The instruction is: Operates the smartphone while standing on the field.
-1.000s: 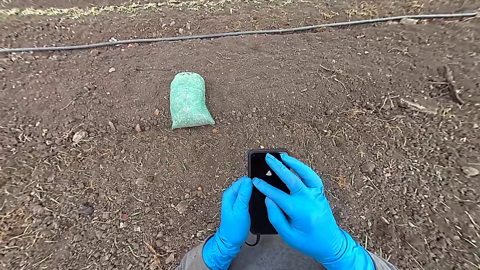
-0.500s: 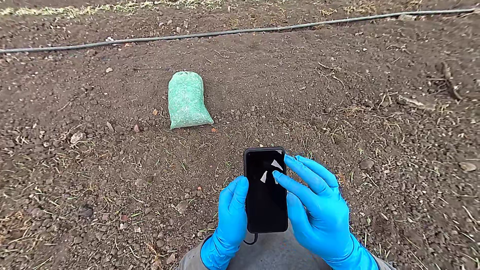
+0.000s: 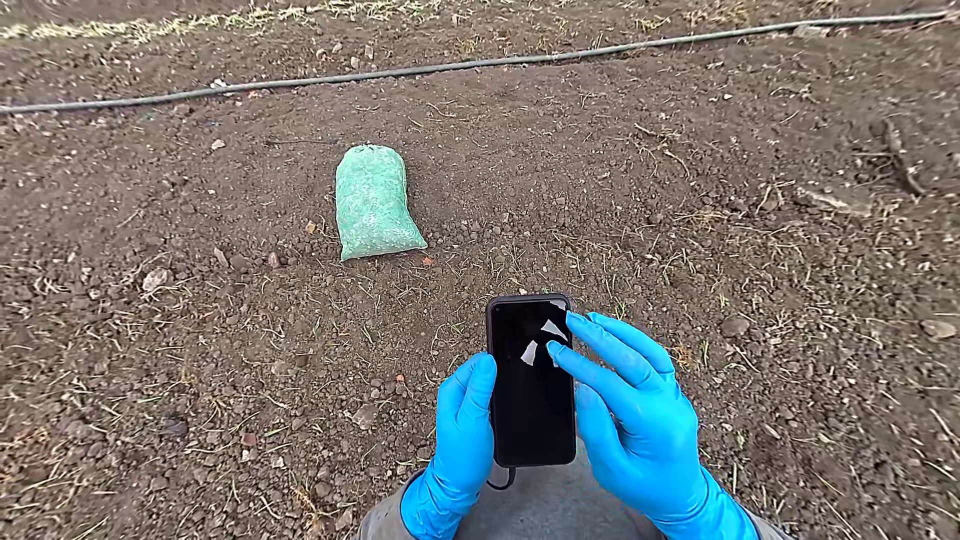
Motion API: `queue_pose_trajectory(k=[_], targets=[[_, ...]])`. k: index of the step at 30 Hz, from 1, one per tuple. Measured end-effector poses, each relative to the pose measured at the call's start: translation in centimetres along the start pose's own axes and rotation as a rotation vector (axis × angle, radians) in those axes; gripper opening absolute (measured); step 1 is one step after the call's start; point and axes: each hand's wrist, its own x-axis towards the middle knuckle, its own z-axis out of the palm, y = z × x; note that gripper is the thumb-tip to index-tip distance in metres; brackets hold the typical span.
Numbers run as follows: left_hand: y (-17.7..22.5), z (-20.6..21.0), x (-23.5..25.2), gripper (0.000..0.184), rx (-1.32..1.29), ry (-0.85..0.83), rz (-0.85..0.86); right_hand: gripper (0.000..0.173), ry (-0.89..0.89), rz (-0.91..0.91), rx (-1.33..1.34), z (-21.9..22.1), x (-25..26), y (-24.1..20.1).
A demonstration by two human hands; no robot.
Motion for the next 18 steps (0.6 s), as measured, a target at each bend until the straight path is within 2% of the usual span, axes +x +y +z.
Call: queue_pose_trajectory(k=[8, 18], targets=[[0.1, 0.03, -0.16, 0.046, 0.017, -0.003, 0.006, 0.037, 0.005, -0.012, 0.002, -0.2, -0.12, -0.01], [0.0, 0.24, -0.2, 0.044, 0.024, -0.02, 0.016, 0.038, -0.111, -0.079, -0.011, 0.52, -0.39, -0.65]])
